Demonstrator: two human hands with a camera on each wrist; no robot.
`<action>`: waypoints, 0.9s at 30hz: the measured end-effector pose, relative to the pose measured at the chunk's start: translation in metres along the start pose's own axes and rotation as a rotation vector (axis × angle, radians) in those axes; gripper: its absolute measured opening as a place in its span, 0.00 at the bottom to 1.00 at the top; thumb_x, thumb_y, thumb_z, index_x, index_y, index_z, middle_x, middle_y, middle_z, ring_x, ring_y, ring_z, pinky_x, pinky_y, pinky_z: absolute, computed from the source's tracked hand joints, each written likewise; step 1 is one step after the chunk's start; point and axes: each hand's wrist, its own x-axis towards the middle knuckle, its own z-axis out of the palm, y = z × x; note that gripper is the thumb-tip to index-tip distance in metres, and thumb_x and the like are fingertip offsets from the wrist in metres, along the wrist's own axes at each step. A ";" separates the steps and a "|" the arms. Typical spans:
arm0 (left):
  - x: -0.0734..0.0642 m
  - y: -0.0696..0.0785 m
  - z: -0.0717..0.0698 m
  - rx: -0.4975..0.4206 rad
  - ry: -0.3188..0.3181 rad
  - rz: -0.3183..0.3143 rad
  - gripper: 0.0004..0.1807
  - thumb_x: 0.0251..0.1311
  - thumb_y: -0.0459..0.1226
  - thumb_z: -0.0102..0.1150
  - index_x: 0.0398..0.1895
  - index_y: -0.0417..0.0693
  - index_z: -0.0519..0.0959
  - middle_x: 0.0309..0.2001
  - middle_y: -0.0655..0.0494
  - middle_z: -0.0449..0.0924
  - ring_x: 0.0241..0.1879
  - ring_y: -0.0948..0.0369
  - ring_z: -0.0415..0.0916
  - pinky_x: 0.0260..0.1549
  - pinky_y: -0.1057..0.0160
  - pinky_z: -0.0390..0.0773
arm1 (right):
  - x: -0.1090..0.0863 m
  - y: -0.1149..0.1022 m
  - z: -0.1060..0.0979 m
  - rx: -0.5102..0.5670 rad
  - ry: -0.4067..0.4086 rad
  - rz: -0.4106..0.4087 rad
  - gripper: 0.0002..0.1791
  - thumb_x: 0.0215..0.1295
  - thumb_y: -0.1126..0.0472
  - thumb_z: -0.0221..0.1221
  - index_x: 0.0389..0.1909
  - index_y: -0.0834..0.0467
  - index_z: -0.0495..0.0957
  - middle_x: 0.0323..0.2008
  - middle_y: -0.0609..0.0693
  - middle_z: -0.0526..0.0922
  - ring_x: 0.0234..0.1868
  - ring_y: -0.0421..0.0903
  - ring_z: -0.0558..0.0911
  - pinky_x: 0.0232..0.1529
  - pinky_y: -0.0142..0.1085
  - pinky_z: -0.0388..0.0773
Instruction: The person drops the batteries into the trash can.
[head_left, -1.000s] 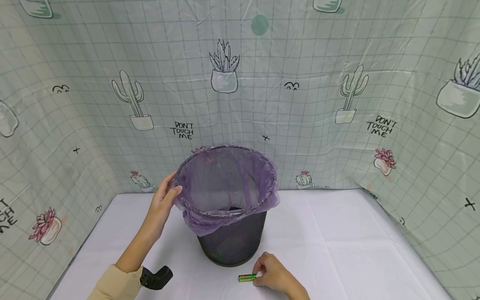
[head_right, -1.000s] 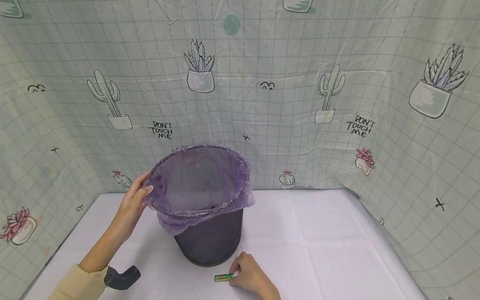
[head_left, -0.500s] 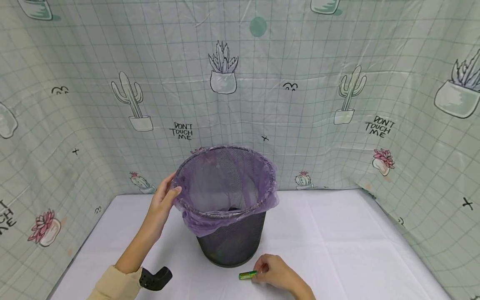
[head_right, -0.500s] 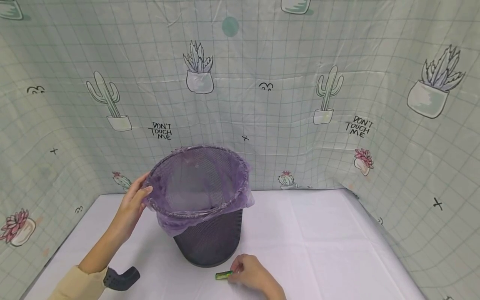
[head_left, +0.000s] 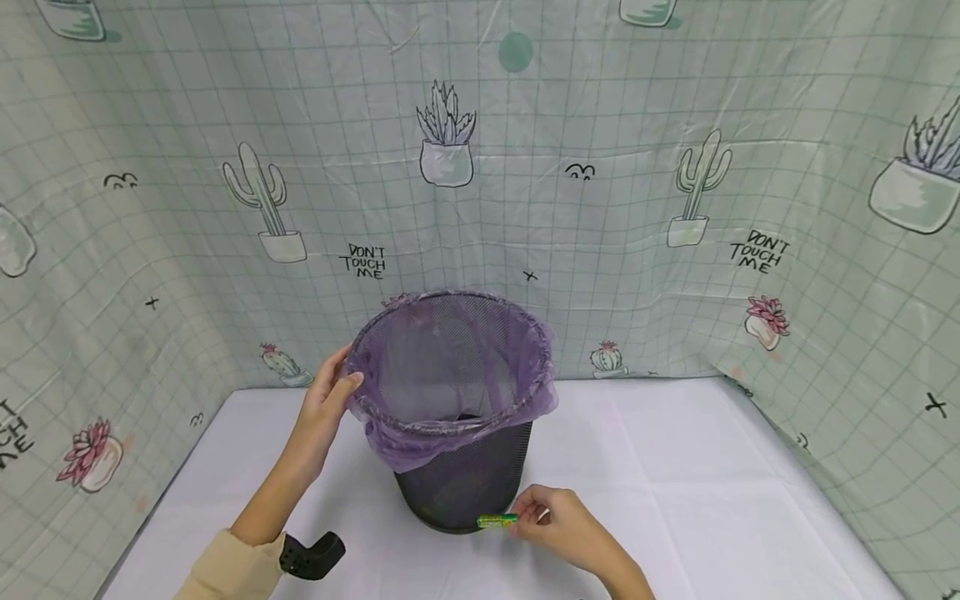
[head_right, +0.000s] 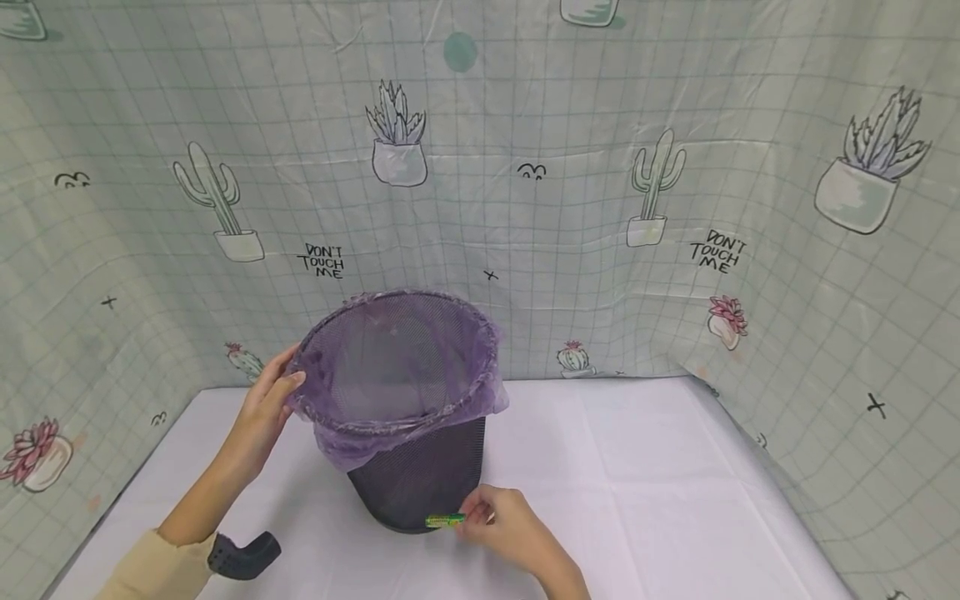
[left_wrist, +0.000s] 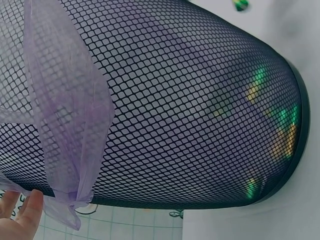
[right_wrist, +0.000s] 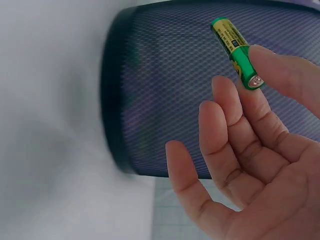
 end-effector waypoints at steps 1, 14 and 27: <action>0.000 0.000 0.000 0.000 -0.001 0.001 0.32 0.70 0.41 0.39 0.73 0.45 0.44 0.74 0.44 0.35 0.73 0.49 0.36 0.68 0.42 0.45 | 0.000 -0.005 -0.002 -0.003 0.010 -0.010 0.08 0.56 0.60 0.61 0.32 0.61 0.78 0.26 0.45 0.79 0.28 0.30 0.73 0.31 0.27 0.75; 0.000 0.000 0.000 -0.002 -0.002 0.012 0.32 0.70 0.41 0.39 0.73 0.44 0.44 0.74 0.44 0.36 0.73 0.48 0.38 0.68 0.42 0.46 | -0.008 -0.053 -0.032 -0.120 0.122 -0.149 0.09 0.60 0.54 0.61 0.35 0.55 0.78 0.30 0.41 0.81 0.32 0.31 0.76 0.37 0.29 0.76; 0.000 0.000 0.000 0.007 0.004 0.004 0.32 0.70 0.41 0.39 0.73 0.44 0.44 0.74 0.43 0.37 0.73 0.48 0.38 0.68 0.43 0.46 | -0.006 -0.078 -0.056 -0.243 0.203 -0.260 0.06 0.59 0.55 0.62 0.35 0.50 0.77 0.31 0.36 0.80 0.33 0.32 0.76 0.37 0.29 0.76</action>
